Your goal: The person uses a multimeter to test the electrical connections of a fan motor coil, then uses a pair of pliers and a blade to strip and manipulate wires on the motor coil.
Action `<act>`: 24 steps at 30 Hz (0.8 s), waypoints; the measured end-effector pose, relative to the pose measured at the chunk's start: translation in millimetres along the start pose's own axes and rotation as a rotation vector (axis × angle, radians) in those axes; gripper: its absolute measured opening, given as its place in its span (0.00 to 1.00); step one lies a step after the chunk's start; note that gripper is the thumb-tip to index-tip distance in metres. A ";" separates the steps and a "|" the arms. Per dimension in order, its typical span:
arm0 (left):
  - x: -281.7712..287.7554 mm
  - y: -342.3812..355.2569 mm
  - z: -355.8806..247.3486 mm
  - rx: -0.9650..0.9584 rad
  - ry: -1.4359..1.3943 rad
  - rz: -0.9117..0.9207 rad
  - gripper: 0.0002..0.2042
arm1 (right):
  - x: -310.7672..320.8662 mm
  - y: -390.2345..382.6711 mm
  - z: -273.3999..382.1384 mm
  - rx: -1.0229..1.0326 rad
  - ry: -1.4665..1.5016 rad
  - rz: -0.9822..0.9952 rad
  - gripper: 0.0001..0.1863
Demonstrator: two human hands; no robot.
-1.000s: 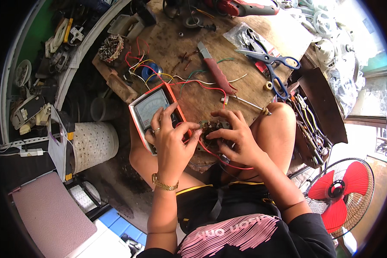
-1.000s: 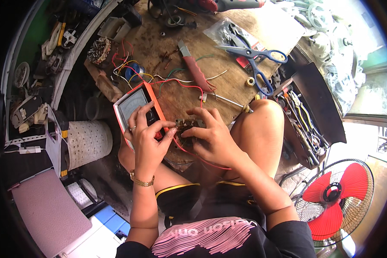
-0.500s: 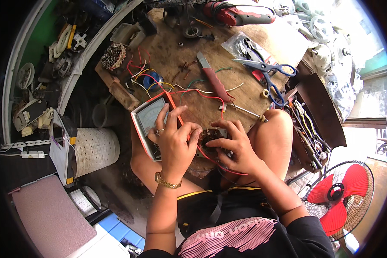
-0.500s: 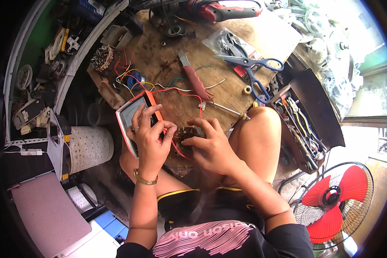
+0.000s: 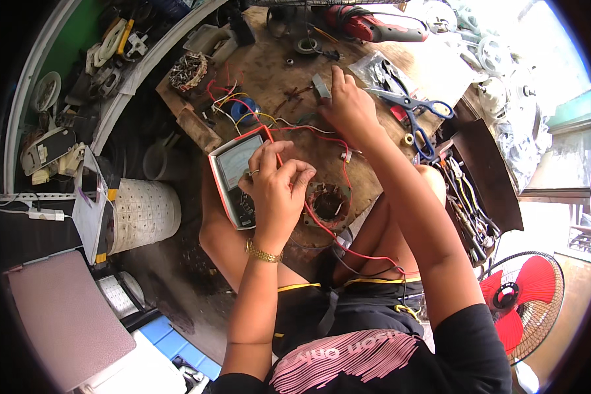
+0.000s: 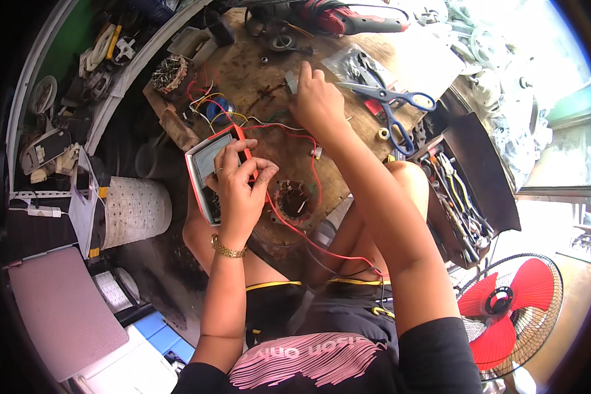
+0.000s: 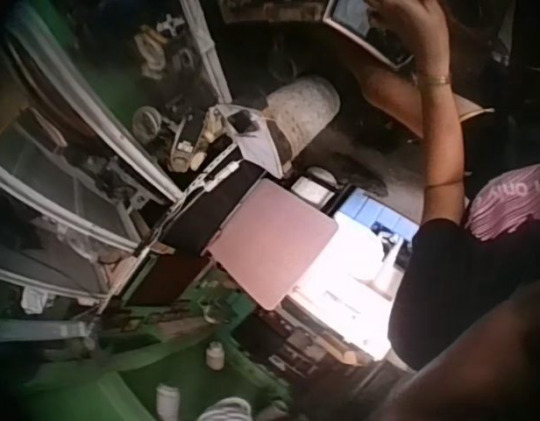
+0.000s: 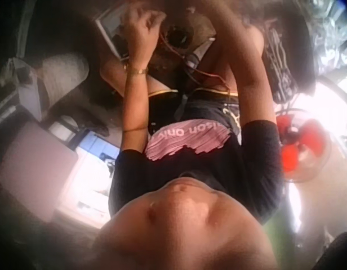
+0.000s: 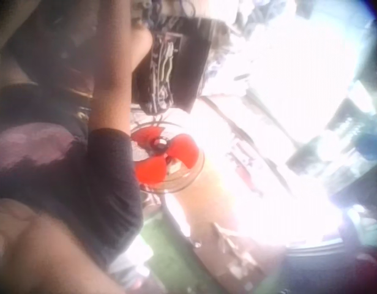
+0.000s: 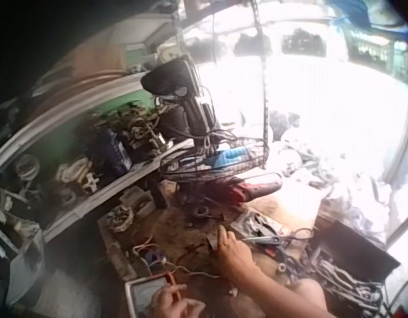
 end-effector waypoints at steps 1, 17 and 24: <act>3.0 -0.2 3.4 0.025 -0.065 -0.037 0.05 | -1.3 5.8 -1.2 0.007 -0.001 0.001 0.41; 7.8 -39.7 0.6 0.109 0.002 -0.114 0.04 | 56.9 -97.0 7.1 0.013 0.931 0.357 0.19; -1.3 -31.9 -6.0 0.225 0.109 -0.047 0.05 | 40.1 -107.1 15.0 0.086 0.392 0.446 0.21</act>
Point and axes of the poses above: each hand's wrist, its own y-axis towards the middle knuckle, its own x-axis out of the back of the hand, z = x × y, the point moved 9 cm from there along y, towards the middle knuckle, and after that the axes turned 1 degree about -z, right-handed, at the moved point
